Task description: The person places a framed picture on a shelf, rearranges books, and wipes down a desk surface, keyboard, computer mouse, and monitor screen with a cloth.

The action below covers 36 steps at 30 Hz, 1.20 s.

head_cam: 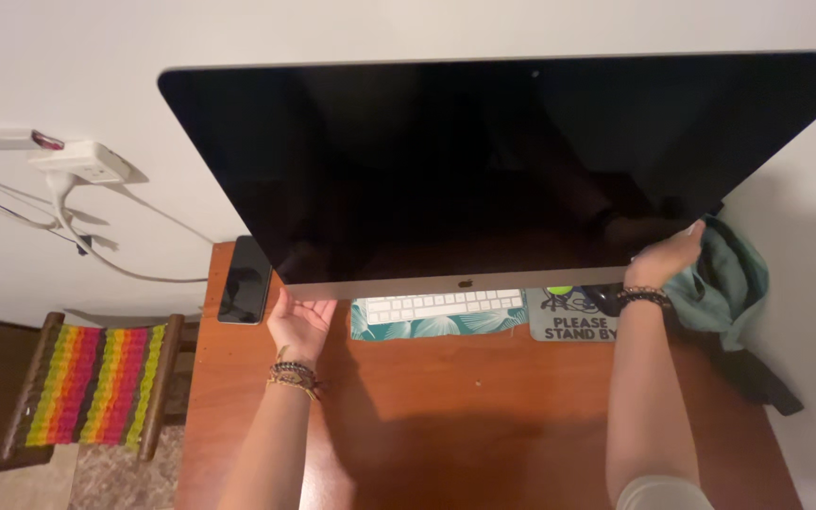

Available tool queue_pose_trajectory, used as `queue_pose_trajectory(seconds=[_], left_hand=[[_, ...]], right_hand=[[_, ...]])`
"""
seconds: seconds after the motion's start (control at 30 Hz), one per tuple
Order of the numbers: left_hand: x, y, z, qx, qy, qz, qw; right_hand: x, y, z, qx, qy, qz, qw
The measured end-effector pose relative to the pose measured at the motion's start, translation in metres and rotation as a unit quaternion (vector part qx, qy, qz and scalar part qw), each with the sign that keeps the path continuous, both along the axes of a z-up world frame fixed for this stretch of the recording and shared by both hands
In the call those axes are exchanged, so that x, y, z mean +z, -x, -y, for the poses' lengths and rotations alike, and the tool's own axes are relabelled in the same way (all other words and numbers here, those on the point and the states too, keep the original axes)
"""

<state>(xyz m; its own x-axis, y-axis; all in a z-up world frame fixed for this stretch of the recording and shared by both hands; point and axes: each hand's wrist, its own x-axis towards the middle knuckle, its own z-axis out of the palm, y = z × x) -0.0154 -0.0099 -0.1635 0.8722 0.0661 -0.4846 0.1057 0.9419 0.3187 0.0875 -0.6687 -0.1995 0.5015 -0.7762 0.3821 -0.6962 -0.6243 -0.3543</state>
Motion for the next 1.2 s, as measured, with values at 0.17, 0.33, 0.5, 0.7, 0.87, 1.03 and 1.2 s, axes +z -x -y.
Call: queue_pose_trajectory(seconds=[0.17,0.33,0.5,0.7,0.87,1.03,1.2], left_hand=[[-0.016,-0.009,-0.009,-0.029,0.002,-0.008,1.0],[-0.009,-0.003,-0.006,-0.031,-0.006,-0.011,0.999],[-0.014,-0.005,-0.005,-0.027,0.008,-0.012,1.0],[-0.013,0.004,-0.005,-0.03,0.029,-0.026,0.999],[-0.067,0.002,-0.043,-0.174,-0.165,-0.034,0.97],[0.012,0.027,-0.07,-0.219,-0.199,-0.013,0.955],[0.014,0.038,-0.118,-0.224,-0.186,-0.004,0.957]], right_hand=[[0.028,0.042,-0.083,0.189,-0.501,0.519,0.666],[-0.002,0.042,-0.092,0.161,-0.557,0.527,0.622],[-0.027,0.046,-0.119,0.119,-0.6,0.554,0.564],[-0.063,0.055,-0.232,0.06,-0.646,0.58,0.493],[-0.089,0.061,-0.332,0.008,-0.678,0.612,0.408],[-0.108,0.063,-0.341,-0.035,-0.705,0.626,0.331],[-0.122,0.065,-0.349,-0.078,-0.721,0.637,0.263]])
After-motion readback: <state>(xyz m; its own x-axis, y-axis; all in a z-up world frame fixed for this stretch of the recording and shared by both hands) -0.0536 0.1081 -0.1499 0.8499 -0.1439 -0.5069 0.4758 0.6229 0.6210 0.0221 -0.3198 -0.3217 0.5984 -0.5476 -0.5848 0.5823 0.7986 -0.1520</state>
